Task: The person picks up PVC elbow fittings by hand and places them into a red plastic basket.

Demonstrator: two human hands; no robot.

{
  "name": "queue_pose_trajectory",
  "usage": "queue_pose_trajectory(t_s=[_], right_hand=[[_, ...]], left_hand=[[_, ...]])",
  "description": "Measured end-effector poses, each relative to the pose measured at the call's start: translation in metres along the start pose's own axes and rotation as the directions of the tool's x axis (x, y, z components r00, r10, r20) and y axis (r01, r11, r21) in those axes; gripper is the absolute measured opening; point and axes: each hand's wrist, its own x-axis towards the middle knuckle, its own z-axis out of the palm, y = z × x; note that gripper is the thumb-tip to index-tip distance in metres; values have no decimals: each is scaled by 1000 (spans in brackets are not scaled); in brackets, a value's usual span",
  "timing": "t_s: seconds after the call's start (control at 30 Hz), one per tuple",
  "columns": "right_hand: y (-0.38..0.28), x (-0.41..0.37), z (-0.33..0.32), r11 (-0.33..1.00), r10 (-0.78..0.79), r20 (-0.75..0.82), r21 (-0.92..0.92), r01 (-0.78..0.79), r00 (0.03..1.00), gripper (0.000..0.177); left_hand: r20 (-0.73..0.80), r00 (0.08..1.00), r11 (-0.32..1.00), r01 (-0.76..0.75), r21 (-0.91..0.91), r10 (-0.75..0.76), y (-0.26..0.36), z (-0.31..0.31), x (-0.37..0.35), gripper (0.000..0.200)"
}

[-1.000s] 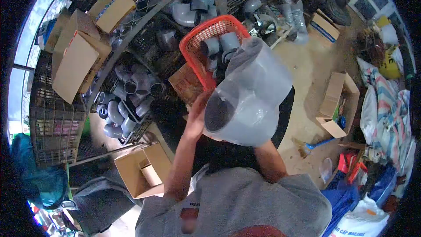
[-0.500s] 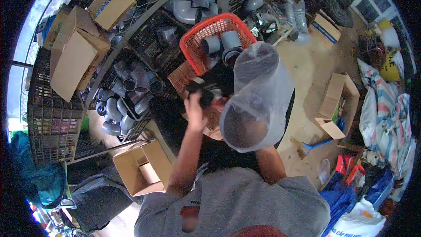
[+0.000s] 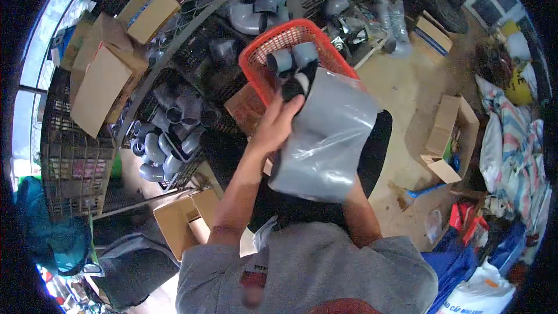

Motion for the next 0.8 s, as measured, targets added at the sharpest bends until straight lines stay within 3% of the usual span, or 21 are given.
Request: queue_pose_trajectory(t_s=[0.03, 0.07, 0.1, 0.13, 0.17, 0.2, 0.23, 0.27, 0.3, 0.33, 0.37, 0.4, 0.43, 0.47, 0.57, 0.6, 0.67, 0.73, 0.8], right_hand=[[-11, 29, 6, 1000, -7, -14, 8, 7, 1000, 83], [-4, -11, -4, 1000, -16, -26, 17, 16, 1000, 82], [-3, -7, -11, 999, -26, -36, 26, 27, 999, 82], [-5, -1, -9, 999, -31, -47, 36, 33, 998, 82], [-8, 6, -8, 998, -34, -57, 47, 37, 998, 82], [-11, 14, -7, 998, -35, -66, 58, 39, 997, 82], [-15, 21, -6, 997, -32, -73, 69, 37, 997, 81], [-17, 30, -4, 996, -28, -80, 81, 34, 996, 81], [-16, 29, -1, 995, -22, -85, 90, 30, 996, 81], [-15, 28, 4, 995, -20, -83, 93, 27, 996, 81], [-17, 27, 18, 994, -45, -28, 95, 48, 999, 77], [-17, 28, 29, 993, -71, 29, 98, 68, 997, 74], [0, 37, 26, 954, -270, -10, 136, 269, 963, 53], [-3, 37, 32, 954, -268, -4, 135, 266, 963, 53], [-23, 44, 43, 960, -265, -22, 89, 266, 964, 55], [-25, 42, 46, 963, -255, -39, 80, 258, 966, 56], [-26, 18, 49, 965, -248, -74, 69, 253, 966, 57], [-35, 36, 63, 963, -259, -100, 51, 265, 961, 59], [-44, 16, 61, 961, -270, -133, 30, 276, 954, 60]], left_hand=[[1, 994, 985, 111, -129, -112, -5, -4, -6, 47], [16, 975, 943, 218, -253, -221, -10, -8, -12, 45], [-54, 981, 966, 176, -191, -189, -13, -13, -20, 42], [-123, 972, 979, 202, -1, -200, -38, -32, -25, 41], [-189, 951, 885, 140, -444, -245, -40, -41, -33, 38], [-227, 921, 614, 17, -789, -317, -41, -45, -40, 36], [-273, 931, 584, -85, -807, -243, -10, -42, -39, 36], [-316, 938, 678, -141, -721, -141, -8, -49, -45, 40], [-255, 957, 894, 8, -448, -136, 11, -45, -49, 43], [-196, 968, 985, 135, -104, -154, 31, -37, -51, 45], [23, 997, 978, -72, 194, 69, 44, -24, -42, 47], [291, 932, 847, -326, 419, 215, 51, -8, -28, 48], [485, 812, 678, -557, 479, 324, 51, 10, -20, 51], [669, 644, 461, -753, 470, 371, 50, 20, -13, 53], [679, 658, 557, -714, 424, 326, 60, 11, 5, 53], [576, 746, 564, -648, 511, 335, 57, 5, 16, 50], [432, 815, 492, -578, 651, 386, 44, -4, 35, 51], [496, 782, 442, -623, 645, 377, 49, 6, 23, 50], [605, 692, 412, -721, 557, 393, 52, 19, 4, 52]])
